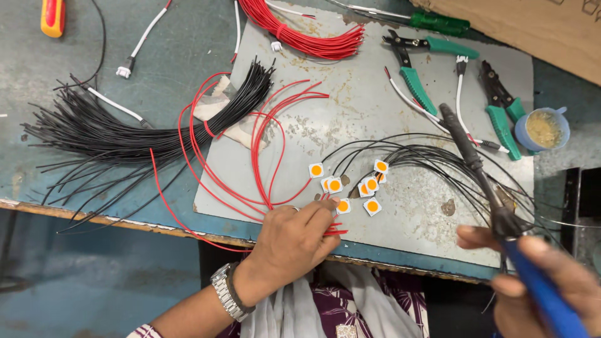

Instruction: The person solders red and black wires to small square LED modules on a workbench. They strip wire ends with pliers, apply flux, and use a soldering iron to attach wires to the LED contacts, repeating the process for multiple units.

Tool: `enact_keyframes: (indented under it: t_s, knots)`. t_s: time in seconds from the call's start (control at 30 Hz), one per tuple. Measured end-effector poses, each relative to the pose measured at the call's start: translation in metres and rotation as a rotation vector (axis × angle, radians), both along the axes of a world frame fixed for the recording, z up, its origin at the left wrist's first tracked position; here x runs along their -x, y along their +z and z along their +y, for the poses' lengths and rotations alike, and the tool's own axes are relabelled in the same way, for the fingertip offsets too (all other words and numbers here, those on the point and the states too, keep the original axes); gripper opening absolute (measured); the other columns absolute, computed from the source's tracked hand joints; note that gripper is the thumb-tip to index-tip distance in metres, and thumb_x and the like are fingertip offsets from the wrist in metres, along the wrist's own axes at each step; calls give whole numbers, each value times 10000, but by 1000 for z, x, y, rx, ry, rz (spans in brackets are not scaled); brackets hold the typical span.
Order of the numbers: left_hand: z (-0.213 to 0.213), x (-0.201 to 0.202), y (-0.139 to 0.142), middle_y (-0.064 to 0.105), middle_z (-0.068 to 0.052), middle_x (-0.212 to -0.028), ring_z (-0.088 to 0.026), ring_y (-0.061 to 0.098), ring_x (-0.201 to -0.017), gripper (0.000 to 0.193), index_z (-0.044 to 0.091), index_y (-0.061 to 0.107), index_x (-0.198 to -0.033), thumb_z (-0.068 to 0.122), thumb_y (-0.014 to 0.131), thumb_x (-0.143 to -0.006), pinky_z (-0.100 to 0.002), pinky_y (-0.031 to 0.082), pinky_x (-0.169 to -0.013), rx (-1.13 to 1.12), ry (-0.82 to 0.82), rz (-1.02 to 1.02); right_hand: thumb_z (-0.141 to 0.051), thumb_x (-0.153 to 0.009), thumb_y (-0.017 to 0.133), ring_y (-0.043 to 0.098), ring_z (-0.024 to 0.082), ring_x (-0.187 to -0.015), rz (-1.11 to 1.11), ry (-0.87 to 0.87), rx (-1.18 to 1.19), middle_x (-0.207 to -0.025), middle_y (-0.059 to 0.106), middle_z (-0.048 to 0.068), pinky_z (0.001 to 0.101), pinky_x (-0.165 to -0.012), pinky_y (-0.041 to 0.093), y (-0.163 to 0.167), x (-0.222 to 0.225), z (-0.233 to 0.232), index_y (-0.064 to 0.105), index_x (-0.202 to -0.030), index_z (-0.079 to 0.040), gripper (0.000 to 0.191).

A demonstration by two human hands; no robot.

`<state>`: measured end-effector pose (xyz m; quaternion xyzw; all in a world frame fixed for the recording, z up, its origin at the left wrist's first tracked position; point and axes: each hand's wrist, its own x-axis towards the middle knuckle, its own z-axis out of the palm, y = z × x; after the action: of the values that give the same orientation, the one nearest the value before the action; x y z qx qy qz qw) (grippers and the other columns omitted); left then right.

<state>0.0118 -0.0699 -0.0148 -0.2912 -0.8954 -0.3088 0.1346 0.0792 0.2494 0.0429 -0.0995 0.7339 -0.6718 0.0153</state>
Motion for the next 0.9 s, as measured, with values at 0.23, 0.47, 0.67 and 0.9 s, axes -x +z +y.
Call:
enact_keyframes:
  t_s: [0.23,0.47,0.67,0.9]
  knots:
    - [5,1,3,711,-36,-1023,-217,564,-572,282,49,678,-1014,200,765,-792,-378,464,-555,12,23,43,-341,-1067,574,708,256,-804,97,-230,356,-977,688,184,340,-692,583,-50,-11,40,509,-1300,29,442]
    - [5,0,2,720,-29,-1076,-208,535,-550,279,48,659,-957,230,785,-787,-368,446,-533,36,22,41,-302,-1038,681,693,204,-739,23,-350,-110,-949,698,197,300,-722,599,-41,-22,53,638,-1171,21,352]
    - [5,0,0,727,-34,-1135,-202,536,-560,262,55,627,-898,233,786,-791,-359,455,-548,29,11,48,-103,-841,744,665,153,-585,54,-324,-541,-801,696,133,262,-583,512,-6,7,-2,760,-981,18,186]
    - [5,-1,-1,723,-39,-1141,-199,532,-556,268,55,639,-911,232,796,-786,-355,457,-545,48,6,52,-111,-806,739,697,130,-667,215,-122,-572,-823,728,76,220,-587,551,17,39,-33,763,-942,-6,173]
